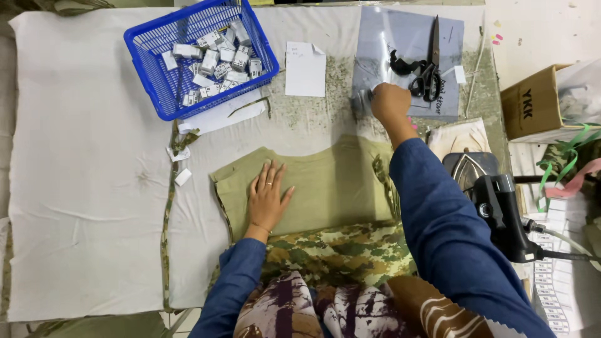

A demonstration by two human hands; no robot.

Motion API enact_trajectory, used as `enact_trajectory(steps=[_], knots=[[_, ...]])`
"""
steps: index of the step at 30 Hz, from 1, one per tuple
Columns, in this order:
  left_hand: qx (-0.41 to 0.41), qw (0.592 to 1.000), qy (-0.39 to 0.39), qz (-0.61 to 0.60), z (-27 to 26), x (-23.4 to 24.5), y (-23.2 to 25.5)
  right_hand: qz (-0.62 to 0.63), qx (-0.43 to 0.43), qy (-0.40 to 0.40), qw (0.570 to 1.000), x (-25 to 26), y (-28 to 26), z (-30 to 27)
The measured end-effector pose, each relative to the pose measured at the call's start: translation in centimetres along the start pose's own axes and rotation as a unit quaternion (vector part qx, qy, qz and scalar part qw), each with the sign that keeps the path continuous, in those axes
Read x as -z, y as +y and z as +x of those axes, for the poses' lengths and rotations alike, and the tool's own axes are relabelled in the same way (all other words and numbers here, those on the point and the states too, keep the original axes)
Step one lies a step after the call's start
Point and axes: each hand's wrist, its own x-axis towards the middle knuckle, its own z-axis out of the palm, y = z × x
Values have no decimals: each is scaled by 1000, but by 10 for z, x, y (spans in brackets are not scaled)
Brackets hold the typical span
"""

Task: The person irons a green t-shirt on a table, repeatedly placing small white labels on the garment and pressing them with an iron. The person handles the t-shirt and the iron throughout the process.

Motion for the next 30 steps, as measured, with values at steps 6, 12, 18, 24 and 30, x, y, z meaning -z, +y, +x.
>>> enact_trajectory(steps=[6, 12, 18, 24, 30], knots=[[8, 1000, 5, -17, -1, 3, 2, 245, -65, 39, 967, 38, 17, -23], [0, 1000, 15, -14, -1, -5, -3, 458, -87, 51, 883, 94, 18, -52], [2, 1000, 29, 1, -1, -11, -3, 569, -143, 191, 787, 67, 15, -61], [62, 952, 20, -298, 0, 7, 42, 735, -134, -274, 606, 129, -74, -207], [119, 919, 12, -376, -14, -38, 50, 641, 14, -311, 702, 49, -79, -248]])
